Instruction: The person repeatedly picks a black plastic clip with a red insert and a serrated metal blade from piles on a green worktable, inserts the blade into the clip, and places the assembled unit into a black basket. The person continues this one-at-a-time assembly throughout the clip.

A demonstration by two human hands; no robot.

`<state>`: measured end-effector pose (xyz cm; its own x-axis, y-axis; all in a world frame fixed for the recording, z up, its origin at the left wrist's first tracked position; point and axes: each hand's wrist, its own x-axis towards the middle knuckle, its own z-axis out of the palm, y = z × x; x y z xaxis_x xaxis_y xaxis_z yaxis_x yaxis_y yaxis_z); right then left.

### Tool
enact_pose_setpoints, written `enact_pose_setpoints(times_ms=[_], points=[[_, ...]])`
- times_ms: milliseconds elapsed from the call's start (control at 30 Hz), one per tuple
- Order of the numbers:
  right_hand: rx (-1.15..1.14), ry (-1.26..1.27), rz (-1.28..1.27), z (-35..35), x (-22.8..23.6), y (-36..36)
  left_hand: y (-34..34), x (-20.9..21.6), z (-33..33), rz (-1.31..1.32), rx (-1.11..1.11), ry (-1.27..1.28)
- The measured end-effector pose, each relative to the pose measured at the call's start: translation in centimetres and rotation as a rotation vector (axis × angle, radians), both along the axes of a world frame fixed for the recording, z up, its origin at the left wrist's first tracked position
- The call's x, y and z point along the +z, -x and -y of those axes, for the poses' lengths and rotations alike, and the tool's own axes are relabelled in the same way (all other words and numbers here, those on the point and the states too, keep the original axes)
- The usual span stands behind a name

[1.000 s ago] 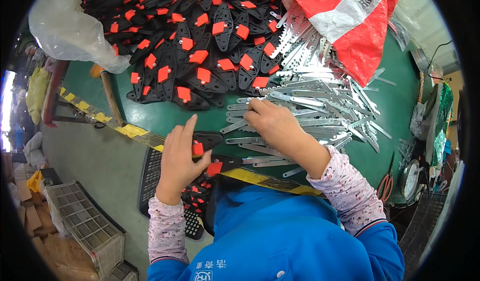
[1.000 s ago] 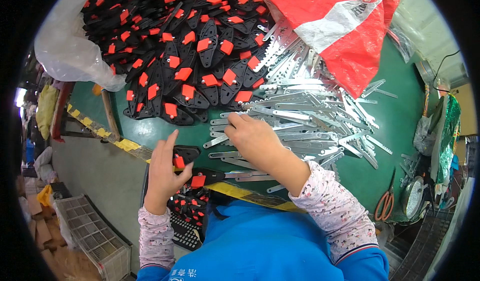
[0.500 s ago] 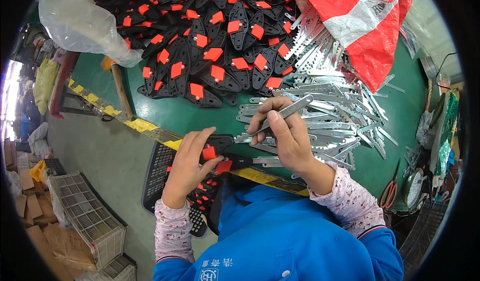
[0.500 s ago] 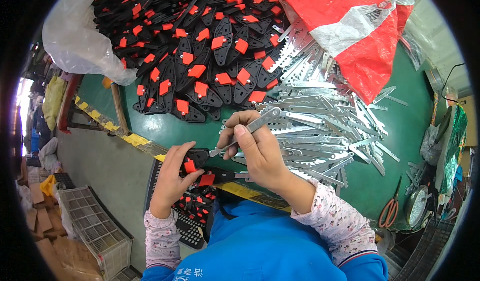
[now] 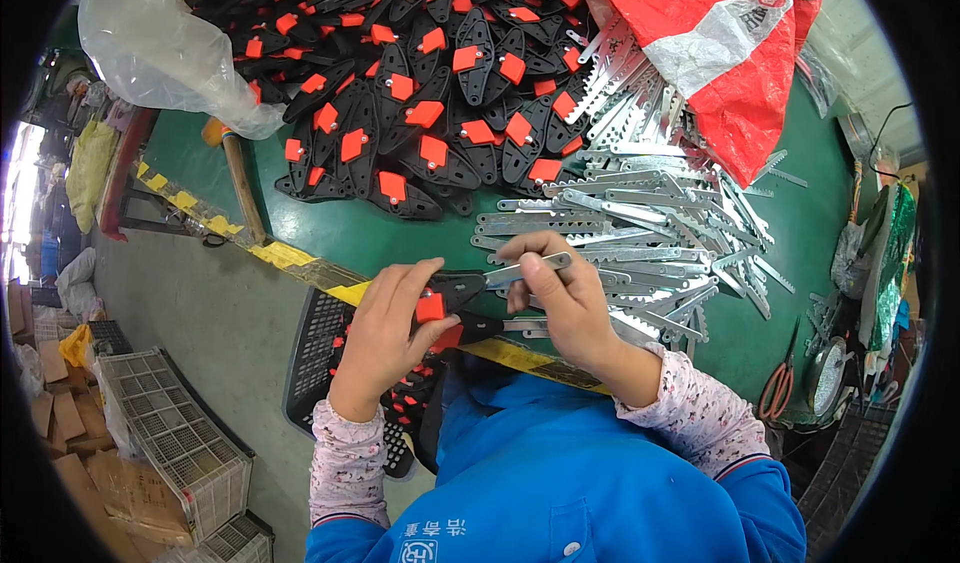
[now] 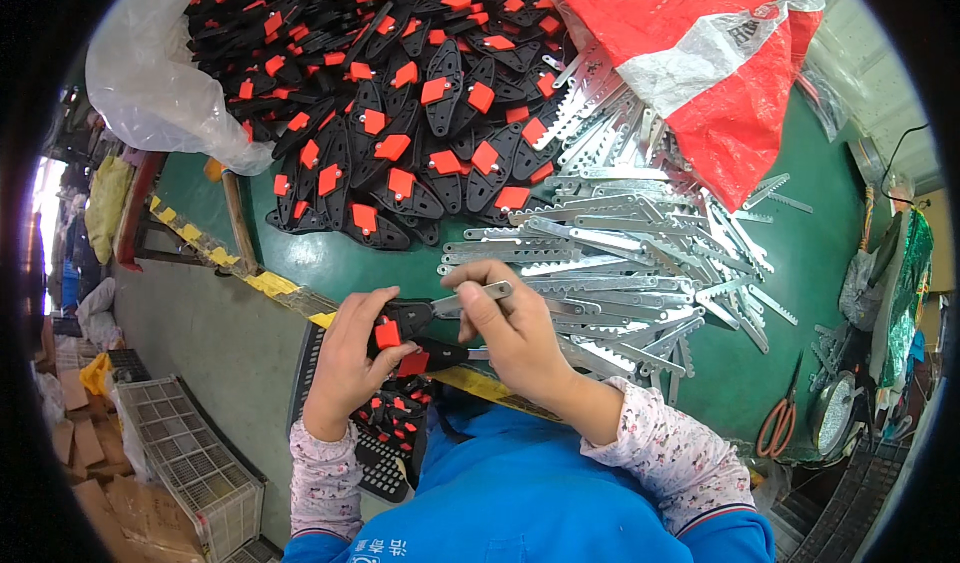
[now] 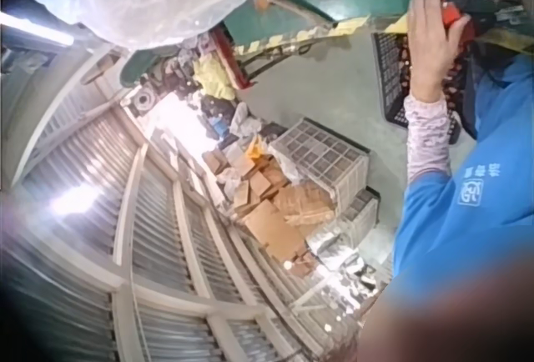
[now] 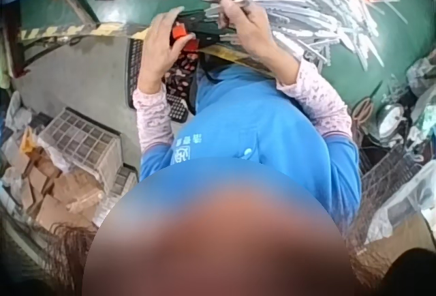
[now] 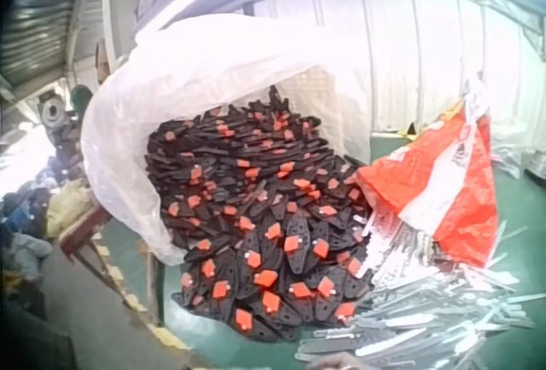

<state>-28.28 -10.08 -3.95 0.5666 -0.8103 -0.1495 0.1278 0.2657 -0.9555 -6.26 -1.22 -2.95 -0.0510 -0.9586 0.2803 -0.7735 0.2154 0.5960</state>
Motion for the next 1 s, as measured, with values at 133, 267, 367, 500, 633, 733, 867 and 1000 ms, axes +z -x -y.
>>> enact_pose_setpoints(times_ms=[133, 267, 367, 500, 633, 733, 867, 1000], points=[[0.067, 0.051, 0.021, -0.2, 0.8, -0.2, 0.3, -0.4, 0.1, -0.040, 0.053, -0.080], [-0.020, 0.466, -0.257, 2.8, 0.0, -1.8, -1.4, -1.7, 0.2, 0.135, 0.051, -0.063], [-0.140, 1.235, -0.611, 6.7, -1.1, -4.4, -1.9, -1.7, 0.0, 0.198, 0.019, -0.186], [-0.143, 1.667, -0.845, 9.1, -2.5, -6.3, -2.1, -2.0, 0.2, 0.203, -0.004, -0.130], [-0.227, 1.320, -0.568, 5.7, -1.3, -5.7, -0.9, -2.0, 0.4, 0.209, 0.206, 0.075], [0.013, 0.537, -0.365, 1.7, 0.2, -3.4, -0.1, -1.6, 1.4, 0.246, 0.200, 0.272], [0.171, 0.455, -0.306, 1.1, 1.1, -0.1, -0.4, -0.3, 1.5, 0.200, -0.011, 0.140], [-0.004, 1.245, -0.881, 5.8, -0.3, 2.8, -0.4, -0.6, 0.6, 0.108, 0.055, 0.060]])
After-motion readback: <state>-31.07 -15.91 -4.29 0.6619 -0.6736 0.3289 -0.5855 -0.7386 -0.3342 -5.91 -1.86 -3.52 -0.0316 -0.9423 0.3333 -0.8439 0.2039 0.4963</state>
